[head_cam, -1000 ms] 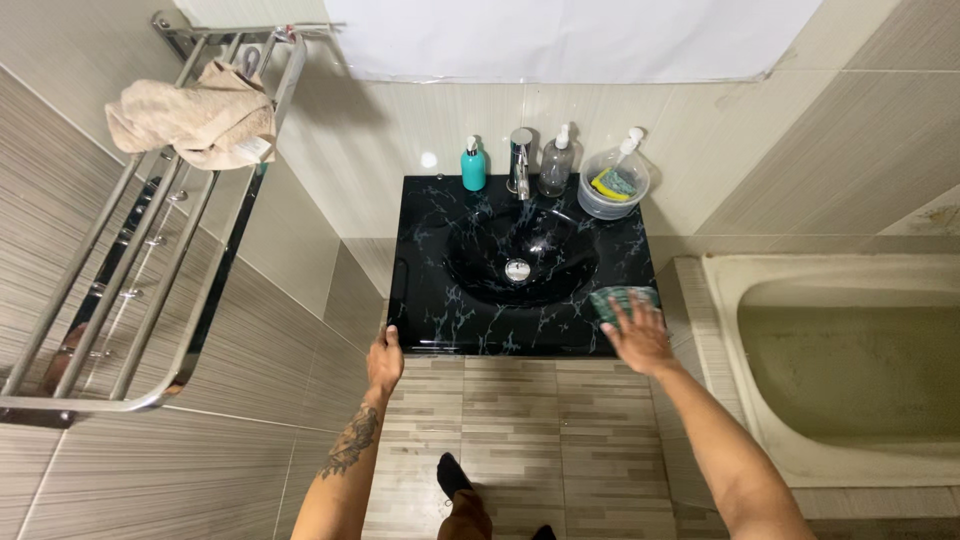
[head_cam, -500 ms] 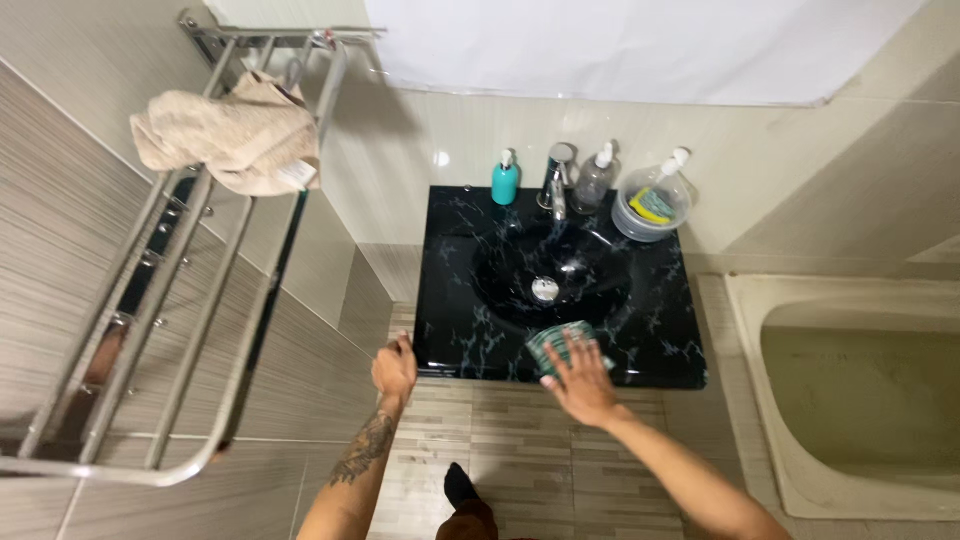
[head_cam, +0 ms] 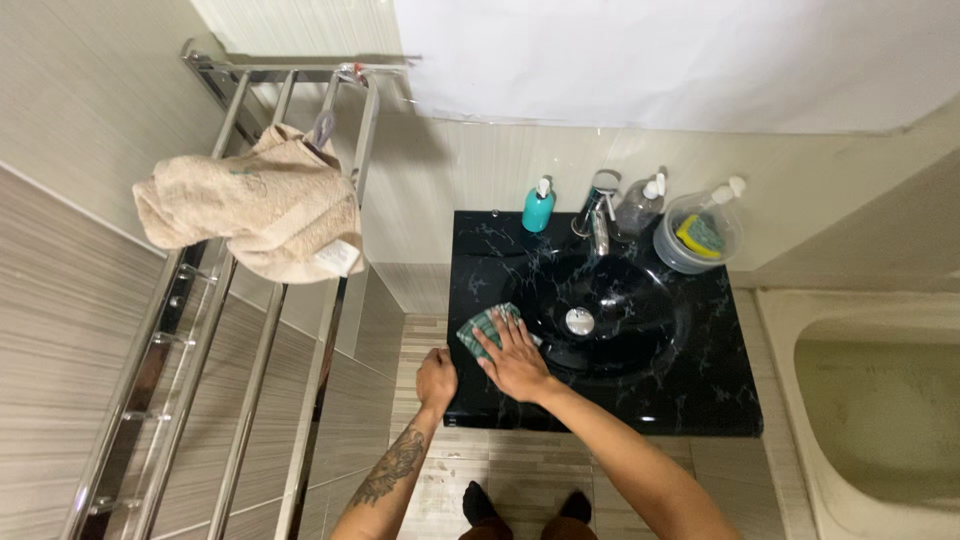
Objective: The person wipes the black marble countertop and the sink bowl using a cloth.
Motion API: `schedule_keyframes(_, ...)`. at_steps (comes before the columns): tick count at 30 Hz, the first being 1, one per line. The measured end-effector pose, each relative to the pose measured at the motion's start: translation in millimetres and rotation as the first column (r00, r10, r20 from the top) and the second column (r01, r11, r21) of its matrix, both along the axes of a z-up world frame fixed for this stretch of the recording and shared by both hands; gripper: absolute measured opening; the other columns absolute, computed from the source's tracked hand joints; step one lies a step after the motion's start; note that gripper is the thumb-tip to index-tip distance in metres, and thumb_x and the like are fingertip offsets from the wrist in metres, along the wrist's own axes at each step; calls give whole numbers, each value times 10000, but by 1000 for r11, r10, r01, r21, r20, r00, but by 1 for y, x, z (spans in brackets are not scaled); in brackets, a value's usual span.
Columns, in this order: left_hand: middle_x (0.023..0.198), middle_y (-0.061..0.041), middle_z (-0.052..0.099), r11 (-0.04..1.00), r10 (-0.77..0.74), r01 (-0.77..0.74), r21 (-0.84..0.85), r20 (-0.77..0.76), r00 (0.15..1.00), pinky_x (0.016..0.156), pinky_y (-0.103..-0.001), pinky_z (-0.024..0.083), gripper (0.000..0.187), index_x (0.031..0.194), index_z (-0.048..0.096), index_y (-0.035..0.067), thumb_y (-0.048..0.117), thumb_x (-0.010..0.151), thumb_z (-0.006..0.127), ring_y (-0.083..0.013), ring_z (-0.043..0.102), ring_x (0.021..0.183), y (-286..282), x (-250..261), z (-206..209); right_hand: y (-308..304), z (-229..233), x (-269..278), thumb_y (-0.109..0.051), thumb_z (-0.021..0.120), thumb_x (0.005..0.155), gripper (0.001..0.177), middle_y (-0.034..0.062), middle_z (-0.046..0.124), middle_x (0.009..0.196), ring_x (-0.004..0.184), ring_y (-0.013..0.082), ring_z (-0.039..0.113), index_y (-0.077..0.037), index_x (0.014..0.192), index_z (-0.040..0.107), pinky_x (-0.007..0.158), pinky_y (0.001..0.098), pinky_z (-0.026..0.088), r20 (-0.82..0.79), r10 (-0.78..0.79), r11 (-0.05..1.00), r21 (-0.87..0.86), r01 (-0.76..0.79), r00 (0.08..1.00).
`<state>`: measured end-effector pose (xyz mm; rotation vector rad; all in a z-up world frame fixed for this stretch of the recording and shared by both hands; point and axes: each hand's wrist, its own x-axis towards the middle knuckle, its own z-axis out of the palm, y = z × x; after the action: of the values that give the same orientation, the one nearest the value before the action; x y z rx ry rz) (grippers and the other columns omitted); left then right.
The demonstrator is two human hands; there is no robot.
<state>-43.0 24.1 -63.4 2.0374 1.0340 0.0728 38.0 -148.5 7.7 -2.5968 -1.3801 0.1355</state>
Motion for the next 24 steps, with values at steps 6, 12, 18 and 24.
schedule_keyframes(6,920,-257,727,993,-32,34,110,-24,999,840,-584,495,481,1037,667,65,403,1087,328,-491,670,930,-19,4,22,47,-7,84,-461,399,1037,632,286,136,1649,1530,480,131,-185,1600,314,1235,574,97,-38,-83,996,-34,82,996)
schedule_keyframes(12,791,-255,707,994,-22,22,110,-3,1000,709,-578,515,439,996,611,49,369,1080,323,-482,672,770,-24,5,46,89,-5,151,-486,330,1057,659,302,25,1650,1524,483,23,-158,1613,196,1214,581,40,-32,-189,979,-81,186,981)
schedule_keyframes(18,755,-235,707,994,-35,34,107,5,999,700,-565,523,450,958,598,44,375,1085,322,-459,688,736,-24,7,54,114,0,193,-513,318,1046,705,318,-5,1655,1529,499,-22,-158,1634,158,1226,596,5,-104,-277,955,-143,262,955)
schedule_keyframes(24,783,-242,716,990,-14,16,138,-18,1000,730,-572,521,435,988,607,56,373,1080,324,-477,684,786,-24,9,57,121,0,201,-509,341,1048,716,337,-11,1651,1527,518,-34,-150,1637,150,1222,613,-1,-132,-318,945,-121,303,939)
